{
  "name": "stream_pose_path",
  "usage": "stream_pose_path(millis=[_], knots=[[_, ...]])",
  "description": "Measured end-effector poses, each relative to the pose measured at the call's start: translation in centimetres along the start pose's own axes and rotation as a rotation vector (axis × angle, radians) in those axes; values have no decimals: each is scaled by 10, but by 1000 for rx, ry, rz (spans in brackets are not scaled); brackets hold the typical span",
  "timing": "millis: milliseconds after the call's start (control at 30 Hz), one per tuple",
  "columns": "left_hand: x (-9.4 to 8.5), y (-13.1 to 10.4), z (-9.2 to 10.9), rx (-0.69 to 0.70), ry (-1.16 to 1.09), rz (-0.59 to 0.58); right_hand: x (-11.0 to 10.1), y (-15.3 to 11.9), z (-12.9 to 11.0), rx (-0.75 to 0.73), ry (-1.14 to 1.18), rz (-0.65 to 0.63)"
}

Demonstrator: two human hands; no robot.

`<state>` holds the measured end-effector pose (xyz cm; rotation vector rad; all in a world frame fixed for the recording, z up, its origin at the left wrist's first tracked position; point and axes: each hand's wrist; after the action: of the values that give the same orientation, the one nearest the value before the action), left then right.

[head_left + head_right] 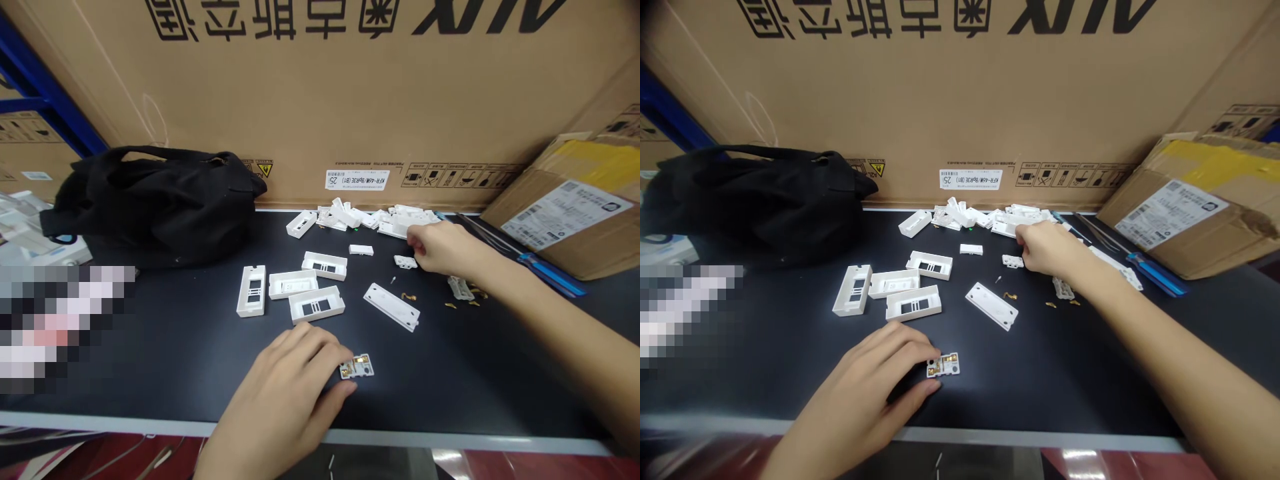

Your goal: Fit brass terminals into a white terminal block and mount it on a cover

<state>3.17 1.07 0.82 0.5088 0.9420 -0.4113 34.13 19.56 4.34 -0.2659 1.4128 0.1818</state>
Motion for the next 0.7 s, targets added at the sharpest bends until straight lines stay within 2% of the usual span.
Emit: stream_pose_path(millis=[133,233,300,367,400,467,600,633,700], knots=[[0,1,0,6,2,1,-9,6,-2,36,-25,-76],[0,1,0,4,11,19,-21,2,-4,44,9,-80],[0,0,-1,8,9,58,-30,-11,-11,41,57,-45],[0,-1,-1,27,-7,123,-37,-36,-28,14,178,39],[0,-2,0,42,-20,161,-39,-52,-40,-16,401,166],[2,-2,5,79,-73,238,-37,-88,-72,-127,839,324],[7,-2,20,99,-268,373,-18,-146,-139,-218,1393,387],[8,-2,23,99,-308,397,-12,-155,-150,-237,1487,442],[10,-2,27,95,-359,407,1,-163,-163,-205,1606,419]])
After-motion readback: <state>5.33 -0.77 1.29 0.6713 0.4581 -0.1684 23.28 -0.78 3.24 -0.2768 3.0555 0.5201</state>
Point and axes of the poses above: each hand's wrist, its own y-axis towards the middle knuckle, its own x-axis out of the palm, z = x × y, and after that the axes turned 6 degrees about y, right-handed
